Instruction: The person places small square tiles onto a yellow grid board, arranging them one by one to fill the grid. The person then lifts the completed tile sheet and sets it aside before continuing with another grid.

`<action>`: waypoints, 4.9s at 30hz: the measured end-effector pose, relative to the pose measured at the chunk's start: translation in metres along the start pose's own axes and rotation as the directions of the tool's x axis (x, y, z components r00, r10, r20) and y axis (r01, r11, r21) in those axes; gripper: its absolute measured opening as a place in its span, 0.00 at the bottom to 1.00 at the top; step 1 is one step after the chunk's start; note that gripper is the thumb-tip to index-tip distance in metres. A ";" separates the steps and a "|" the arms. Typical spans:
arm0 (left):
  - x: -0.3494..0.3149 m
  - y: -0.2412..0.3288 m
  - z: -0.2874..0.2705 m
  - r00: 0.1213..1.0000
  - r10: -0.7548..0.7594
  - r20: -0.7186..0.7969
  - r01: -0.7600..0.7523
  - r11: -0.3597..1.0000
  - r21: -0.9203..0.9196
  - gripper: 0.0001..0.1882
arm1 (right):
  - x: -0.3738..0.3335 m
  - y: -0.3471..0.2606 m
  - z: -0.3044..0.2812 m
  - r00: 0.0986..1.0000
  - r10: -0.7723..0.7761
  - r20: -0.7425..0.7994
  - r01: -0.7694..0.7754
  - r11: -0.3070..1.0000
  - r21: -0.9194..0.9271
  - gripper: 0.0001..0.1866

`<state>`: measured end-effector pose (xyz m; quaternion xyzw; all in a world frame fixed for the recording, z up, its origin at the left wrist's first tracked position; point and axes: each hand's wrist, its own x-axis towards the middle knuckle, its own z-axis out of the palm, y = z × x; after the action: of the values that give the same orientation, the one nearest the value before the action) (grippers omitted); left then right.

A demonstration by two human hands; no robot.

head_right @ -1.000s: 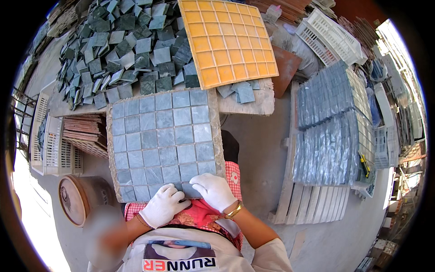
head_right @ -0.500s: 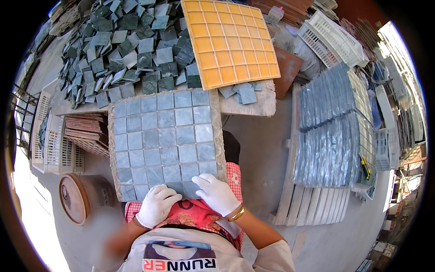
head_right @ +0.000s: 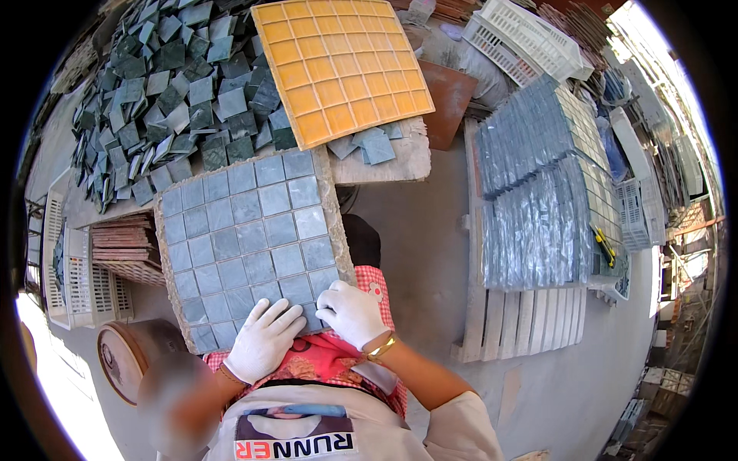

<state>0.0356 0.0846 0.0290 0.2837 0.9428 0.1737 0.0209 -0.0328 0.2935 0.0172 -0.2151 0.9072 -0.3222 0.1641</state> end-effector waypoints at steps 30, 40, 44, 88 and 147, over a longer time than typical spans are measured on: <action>0.029 0.012 0.001 0.983 0.134 0.125 -0.155 0.973 0.174 0.21 | 0.020 0.044 0.002 0.928 0.301 -0.221 -0.171 0.868 0.466 0.23; 0.035 0.021 0.017 0.981 -0.189 -0.051 0.186 0.980 -0.071 0.30 | 0.035 0.062 -0.053 0.857 0.300 -0.420 -0.095 0.892 0.443 0.16; 0.032 0.021 0.019 0.965 -0.256 -0.066 0.245 0.960 -0.137 0.29 | 0.062 0.060 -0.073 0.809 0.257 -0.529 -0.017 0.909 0.416 0.14; -0.015 -0.049 0.010 0.808 -0.273 -0.521 0.162 0.955 -0.250 0.12 | 0.297 -0.102 -0.047 0.784 -0.533 -0.317 0.386 0.819 -0.424 0.12; -0.009 -0.061 0.009 0.737 -0.559 -0.380 0.340 0.793 -0.506 0.19 | 0.075 -0.055 0.031 0.889 -0.457 -0.016 0.455 0.888 -0.071 0.18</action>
<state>0.0125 0.0352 -0.0010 -0.0255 0.8969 0.4222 -0.1294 -0.0683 0.2020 0.0181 -0.4218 0.8440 -0.3253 0.0621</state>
